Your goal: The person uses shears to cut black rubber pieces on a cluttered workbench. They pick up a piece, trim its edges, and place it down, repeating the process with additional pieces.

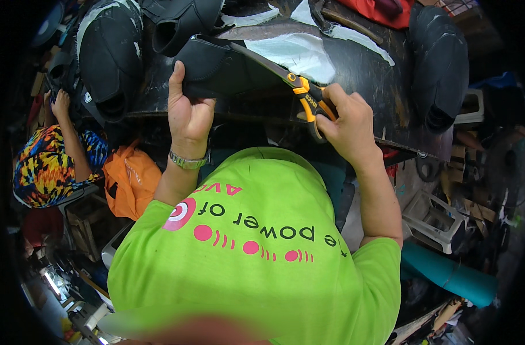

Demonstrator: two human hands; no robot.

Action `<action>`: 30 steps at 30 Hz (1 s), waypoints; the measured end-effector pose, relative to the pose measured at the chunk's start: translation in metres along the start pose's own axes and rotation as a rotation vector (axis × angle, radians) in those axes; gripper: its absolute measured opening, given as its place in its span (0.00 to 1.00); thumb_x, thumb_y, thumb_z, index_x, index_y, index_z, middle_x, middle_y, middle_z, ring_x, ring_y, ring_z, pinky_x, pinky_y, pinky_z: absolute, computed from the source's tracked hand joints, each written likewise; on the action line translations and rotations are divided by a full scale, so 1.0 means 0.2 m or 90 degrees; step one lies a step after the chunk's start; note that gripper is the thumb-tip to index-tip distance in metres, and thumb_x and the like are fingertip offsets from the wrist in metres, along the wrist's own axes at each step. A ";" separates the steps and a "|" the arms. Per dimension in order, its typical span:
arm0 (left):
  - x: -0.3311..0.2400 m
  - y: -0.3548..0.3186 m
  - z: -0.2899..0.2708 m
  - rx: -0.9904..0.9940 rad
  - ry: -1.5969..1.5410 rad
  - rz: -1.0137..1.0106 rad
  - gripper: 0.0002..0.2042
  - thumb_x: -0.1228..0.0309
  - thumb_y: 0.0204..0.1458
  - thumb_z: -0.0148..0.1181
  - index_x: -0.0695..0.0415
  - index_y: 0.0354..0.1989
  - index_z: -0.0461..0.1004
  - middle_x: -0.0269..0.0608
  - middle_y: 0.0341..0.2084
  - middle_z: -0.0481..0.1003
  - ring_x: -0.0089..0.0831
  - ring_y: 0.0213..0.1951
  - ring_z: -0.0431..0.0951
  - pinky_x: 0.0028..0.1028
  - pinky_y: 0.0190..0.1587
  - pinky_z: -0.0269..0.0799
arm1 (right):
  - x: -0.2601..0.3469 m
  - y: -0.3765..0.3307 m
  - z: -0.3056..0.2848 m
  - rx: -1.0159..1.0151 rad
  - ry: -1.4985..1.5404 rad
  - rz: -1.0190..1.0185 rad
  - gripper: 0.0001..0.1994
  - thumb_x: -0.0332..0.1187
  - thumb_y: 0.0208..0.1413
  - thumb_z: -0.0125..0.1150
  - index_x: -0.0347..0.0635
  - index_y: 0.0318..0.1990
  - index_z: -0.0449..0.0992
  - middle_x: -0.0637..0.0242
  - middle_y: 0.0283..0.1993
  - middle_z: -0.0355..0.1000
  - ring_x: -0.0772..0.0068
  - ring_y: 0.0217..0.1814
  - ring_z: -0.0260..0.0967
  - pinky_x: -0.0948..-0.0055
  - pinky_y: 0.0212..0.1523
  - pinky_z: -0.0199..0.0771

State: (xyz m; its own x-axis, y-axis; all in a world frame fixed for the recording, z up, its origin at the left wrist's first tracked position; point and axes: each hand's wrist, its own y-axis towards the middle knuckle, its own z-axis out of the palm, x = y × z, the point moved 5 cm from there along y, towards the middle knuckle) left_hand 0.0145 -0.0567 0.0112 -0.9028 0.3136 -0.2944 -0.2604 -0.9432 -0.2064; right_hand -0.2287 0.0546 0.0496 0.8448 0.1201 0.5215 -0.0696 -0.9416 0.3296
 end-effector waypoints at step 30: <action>0.30 -0.34 0.24 0.984 1.195 0.121 0.18 0.68 0.47 0.71 0.64 0.42 0.74 0.46 0.30 0.75 0.48 0.33 0.77 0.38 0.38 0.74 | -0.16 -0.05 0.17 -0.123 1.143 0.443 0.21 0.45 0.55 0.68 0.40 0.49 0.74 0.61 0.43 0.78 0.67 0.44 0.78 0.62 0.52 0.77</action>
State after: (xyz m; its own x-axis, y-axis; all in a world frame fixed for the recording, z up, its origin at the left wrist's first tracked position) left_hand -0.0380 0.0217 0.0516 -0.0465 -0.8306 -0.5549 -0.9805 -0.0683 0.1844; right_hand -0.2376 0.0498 0.0026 -0.7899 0.0492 0.6113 -0.2562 -0.9321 -0.2561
